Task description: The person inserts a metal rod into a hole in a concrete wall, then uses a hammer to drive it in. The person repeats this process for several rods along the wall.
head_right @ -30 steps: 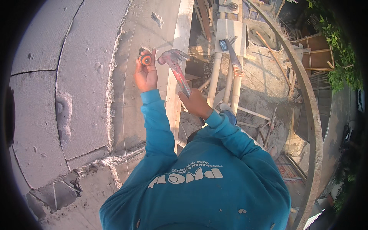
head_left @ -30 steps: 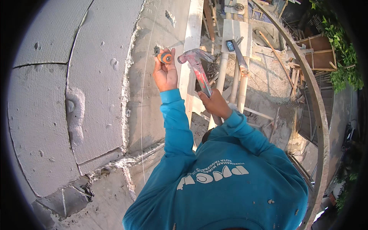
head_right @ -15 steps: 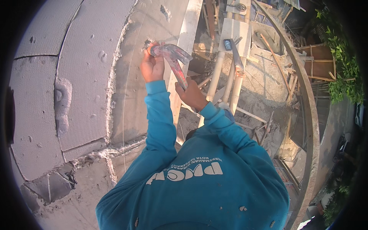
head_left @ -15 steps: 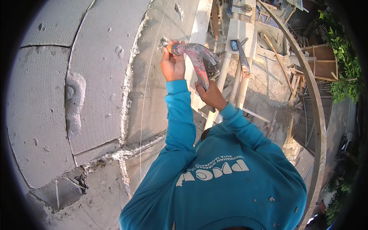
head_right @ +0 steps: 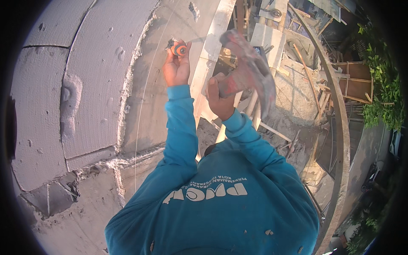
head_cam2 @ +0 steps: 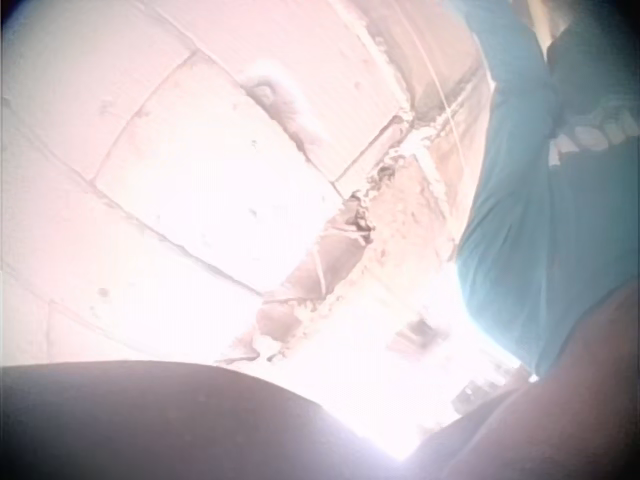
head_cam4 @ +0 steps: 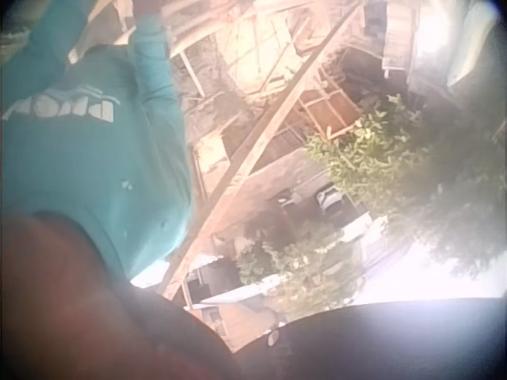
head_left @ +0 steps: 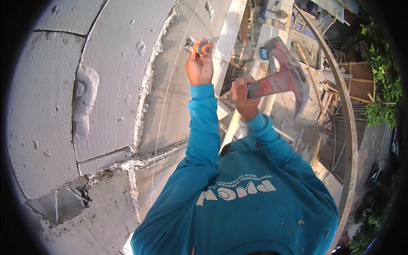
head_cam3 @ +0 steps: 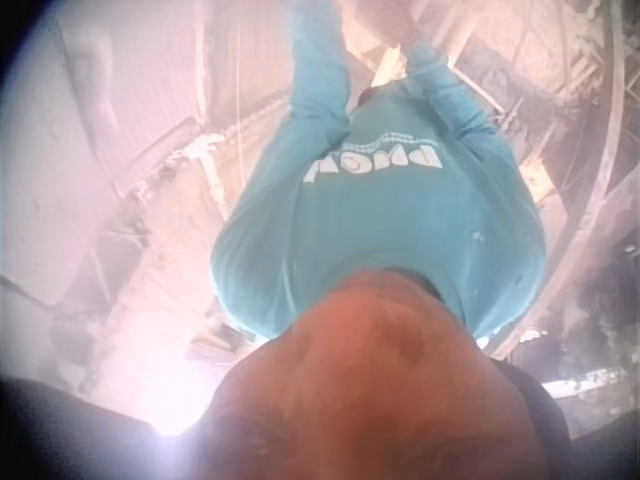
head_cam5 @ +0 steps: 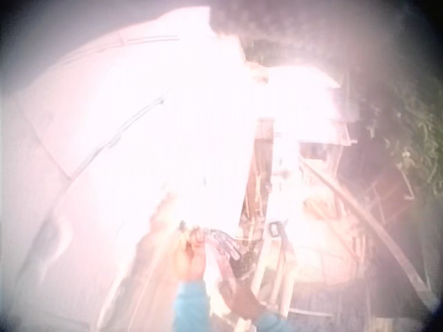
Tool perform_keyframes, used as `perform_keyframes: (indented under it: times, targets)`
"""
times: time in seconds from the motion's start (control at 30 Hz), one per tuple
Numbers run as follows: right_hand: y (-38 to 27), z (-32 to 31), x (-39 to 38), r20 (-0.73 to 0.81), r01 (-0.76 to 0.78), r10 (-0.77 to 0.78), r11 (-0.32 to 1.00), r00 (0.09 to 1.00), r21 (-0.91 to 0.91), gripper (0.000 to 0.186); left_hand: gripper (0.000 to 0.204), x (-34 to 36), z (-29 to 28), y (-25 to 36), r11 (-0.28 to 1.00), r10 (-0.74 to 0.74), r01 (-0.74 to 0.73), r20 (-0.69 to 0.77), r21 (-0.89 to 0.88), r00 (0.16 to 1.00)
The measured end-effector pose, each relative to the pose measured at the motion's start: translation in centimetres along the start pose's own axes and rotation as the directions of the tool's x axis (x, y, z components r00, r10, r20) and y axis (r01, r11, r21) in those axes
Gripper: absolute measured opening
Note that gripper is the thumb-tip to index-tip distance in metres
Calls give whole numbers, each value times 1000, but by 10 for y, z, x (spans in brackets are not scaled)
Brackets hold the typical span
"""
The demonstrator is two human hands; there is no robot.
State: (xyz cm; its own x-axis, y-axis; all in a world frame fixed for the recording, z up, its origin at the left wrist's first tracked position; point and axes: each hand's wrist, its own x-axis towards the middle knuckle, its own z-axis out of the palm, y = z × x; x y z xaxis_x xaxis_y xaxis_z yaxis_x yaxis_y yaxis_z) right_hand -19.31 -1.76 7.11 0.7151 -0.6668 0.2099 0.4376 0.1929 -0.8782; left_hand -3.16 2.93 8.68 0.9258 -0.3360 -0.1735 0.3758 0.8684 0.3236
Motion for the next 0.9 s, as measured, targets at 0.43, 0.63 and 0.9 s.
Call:
perform_keyframes:
  times: [0.43, 0.63, 0.9]
  targets:
    - [-132, 11, 45, -12, 510, -564, 736, 826, 445, 31, 31, 0, 5, 6, 997, 73, -72, -50, 18, 996]
    - [16, -3, -12, 127, -247, 352, 831, 927, -499, 29, 31, 11, -10, 14, 998, 28, -26, 53, -50, 998]
    - [-134, 15, 38, 81, 255, -294, 913, 952, 318, 29, 30, 3, -6, 16, 998, 54, -53, 16, -29, 998]
